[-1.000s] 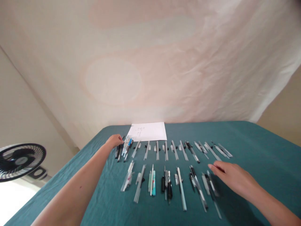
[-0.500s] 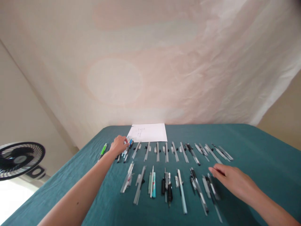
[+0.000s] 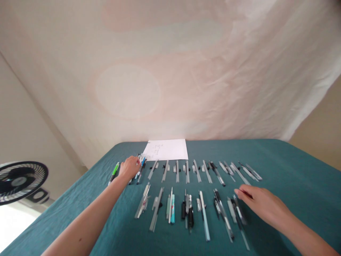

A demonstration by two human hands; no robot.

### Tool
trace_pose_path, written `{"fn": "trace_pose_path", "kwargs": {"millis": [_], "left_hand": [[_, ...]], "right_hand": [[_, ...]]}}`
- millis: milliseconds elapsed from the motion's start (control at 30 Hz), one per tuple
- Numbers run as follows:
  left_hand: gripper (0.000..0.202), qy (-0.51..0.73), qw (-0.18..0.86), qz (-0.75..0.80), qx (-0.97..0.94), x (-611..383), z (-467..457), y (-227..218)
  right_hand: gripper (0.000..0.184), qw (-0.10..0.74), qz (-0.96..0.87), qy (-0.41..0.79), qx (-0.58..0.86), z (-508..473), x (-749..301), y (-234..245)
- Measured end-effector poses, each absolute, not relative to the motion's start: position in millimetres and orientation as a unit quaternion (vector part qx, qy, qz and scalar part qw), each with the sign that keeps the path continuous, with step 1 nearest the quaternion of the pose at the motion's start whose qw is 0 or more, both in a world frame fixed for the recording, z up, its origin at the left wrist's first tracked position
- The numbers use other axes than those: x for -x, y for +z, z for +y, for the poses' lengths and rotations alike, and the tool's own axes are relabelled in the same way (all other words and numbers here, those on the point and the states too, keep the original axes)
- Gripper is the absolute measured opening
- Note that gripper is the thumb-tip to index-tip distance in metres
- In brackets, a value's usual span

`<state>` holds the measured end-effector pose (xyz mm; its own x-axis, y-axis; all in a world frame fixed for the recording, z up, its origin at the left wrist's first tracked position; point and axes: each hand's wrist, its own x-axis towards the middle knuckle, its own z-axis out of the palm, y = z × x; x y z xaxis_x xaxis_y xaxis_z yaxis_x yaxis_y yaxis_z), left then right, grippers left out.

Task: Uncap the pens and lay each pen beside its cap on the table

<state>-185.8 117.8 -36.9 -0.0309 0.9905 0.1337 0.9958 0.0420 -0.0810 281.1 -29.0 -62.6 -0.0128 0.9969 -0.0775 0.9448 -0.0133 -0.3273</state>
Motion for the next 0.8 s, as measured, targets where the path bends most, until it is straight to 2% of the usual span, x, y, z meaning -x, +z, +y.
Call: {"fn": "trace_pose_path", "kwargs": {"millis": [433, 800], "left_hand": [[0.023, 0.03, 0.142, -0.711, 0.688, 171, 105, -42], [0.022, 0.041, 0.076, -0.734, 0.674, 169, 107, -36]], "right_hand": [[0.039, 0.103, -0.693, 0.165, 0.694, -24, -286, -73], [0.04, 0.094, -0.692, 0.158, 0.698, -26, -285, -70]]}}
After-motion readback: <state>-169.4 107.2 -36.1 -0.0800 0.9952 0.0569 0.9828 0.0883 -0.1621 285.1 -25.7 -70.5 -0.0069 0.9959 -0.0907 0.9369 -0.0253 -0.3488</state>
